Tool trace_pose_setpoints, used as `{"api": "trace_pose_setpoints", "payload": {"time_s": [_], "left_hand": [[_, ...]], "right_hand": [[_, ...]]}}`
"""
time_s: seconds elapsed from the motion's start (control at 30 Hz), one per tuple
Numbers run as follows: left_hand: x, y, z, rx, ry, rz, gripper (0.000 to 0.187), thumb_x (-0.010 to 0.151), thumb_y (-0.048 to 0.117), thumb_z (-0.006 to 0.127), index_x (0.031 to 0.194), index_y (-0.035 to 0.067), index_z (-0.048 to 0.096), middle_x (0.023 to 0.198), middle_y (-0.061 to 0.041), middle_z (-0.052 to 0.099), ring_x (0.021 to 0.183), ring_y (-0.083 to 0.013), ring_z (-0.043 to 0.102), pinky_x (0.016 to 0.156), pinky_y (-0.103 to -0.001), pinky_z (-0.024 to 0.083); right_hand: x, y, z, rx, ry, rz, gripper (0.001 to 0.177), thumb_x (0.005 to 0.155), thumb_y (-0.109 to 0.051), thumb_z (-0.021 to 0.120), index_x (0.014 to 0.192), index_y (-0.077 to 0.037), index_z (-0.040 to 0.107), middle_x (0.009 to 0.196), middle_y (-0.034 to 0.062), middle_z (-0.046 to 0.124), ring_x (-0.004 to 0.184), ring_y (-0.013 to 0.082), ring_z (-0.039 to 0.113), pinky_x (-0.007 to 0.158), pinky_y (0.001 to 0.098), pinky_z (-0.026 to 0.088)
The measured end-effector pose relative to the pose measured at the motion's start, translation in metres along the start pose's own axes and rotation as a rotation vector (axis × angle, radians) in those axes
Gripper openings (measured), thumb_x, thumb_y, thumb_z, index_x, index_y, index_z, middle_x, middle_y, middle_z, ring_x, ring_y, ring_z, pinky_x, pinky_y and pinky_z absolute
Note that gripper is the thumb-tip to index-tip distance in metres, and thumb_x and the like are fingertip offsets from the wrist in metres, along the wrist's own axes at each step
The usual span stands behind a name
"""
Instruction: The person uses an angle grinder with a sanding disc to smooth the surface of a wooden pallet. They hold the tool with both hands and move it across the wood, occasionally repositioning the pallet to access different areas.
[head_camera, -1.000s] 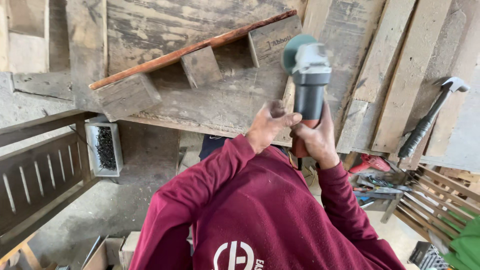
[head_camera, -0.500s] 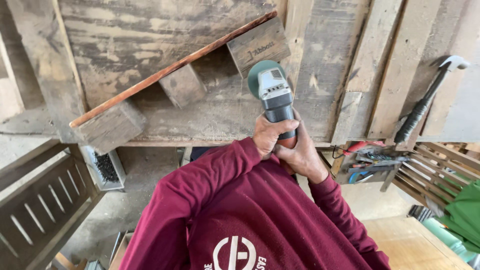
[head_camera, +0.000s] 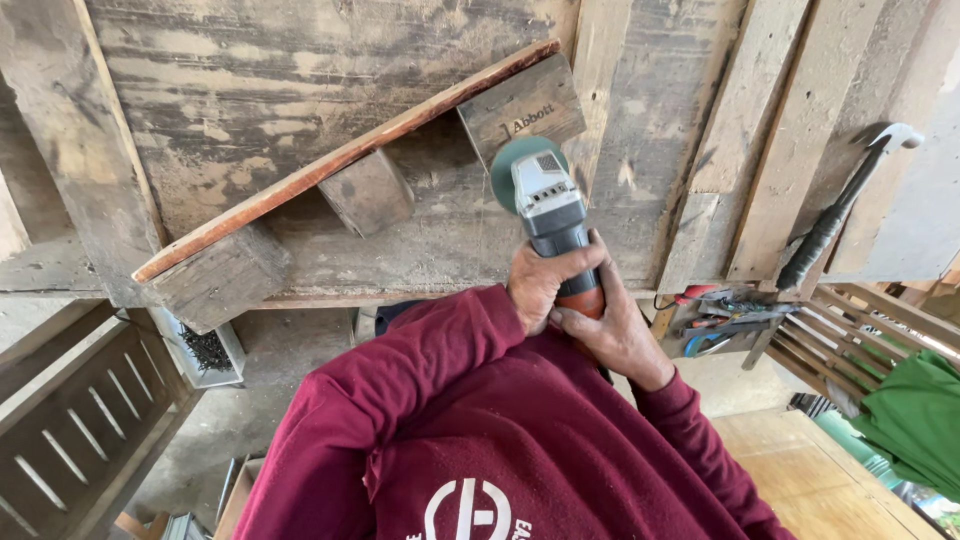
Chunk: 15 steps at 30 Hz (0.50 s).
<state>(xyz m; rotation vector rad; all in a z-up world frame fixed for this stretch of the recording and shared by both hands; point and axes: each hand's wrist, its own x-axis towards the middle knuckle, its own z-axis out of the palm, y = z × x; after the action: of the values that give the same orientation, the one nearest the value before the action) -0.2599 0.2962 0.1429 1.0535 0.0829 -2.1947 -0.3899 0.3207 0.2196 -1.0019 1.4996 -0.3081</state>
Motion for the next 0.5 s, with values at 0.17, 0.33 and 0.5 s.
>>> {"api": "trace_pose_setpoints", "payload": {"time_s": [0.17,0.33,0.5], "left_hand": [[0.0057,0.0033,-0.0004,-0.100,-0.036,-0.060,0.043,0.082,0.020,0.083,0.113,0.001,0.061,0.100,-0.014,0.067,0.087,-0.0280,0.070,0.080,-0.050,0.064],[0.0074,0.0052,0.0001,-0.101,-0.019,-0.045,0.042,0.082,0.016,0.084,0.115,0.001,0.063,0.102,-0.010,0.069,0.093,-0.0233,0.069,0.084,-0.044,0.063],[0.0069,-0.0014,-0.0024,-0.155,-0.070,-0.038,0.038,0.082,0.016,0.084,0.110,0.001,0.064,0.097,-0.011,0.067,0.087,-0.0249,0.067,0.079,-0.046,0.063]], "right_hand": [[0.0035,0.0007,-0.0019,-0.024,0.019,-0.008,0.108,0.085,-0.023,0.079,0.164,-0.003,0.009,0.148,0.0223,0.052,0.127,0.0245,0.060,0.104,0.0373,0.051],[0.0048,-0.0052,-0.0063,-0.116,-0.016,-0.086,0.108,0.085,-0.019,0.080,0.165,-0.001,0.011,0.150,0.0261,0.051,0.134,0.0294,0.056,0.108,0.0406,0.047],[0.0059,-0.0015,-0.0075,-0.099,-0.010,0.026,0.106,0.084,-0.020,0.076,0.165,-0.004,0.009,0.145,0.0239,0.054,0.126,0.0264,0.061,0.103,0.0376,0.051]]}}
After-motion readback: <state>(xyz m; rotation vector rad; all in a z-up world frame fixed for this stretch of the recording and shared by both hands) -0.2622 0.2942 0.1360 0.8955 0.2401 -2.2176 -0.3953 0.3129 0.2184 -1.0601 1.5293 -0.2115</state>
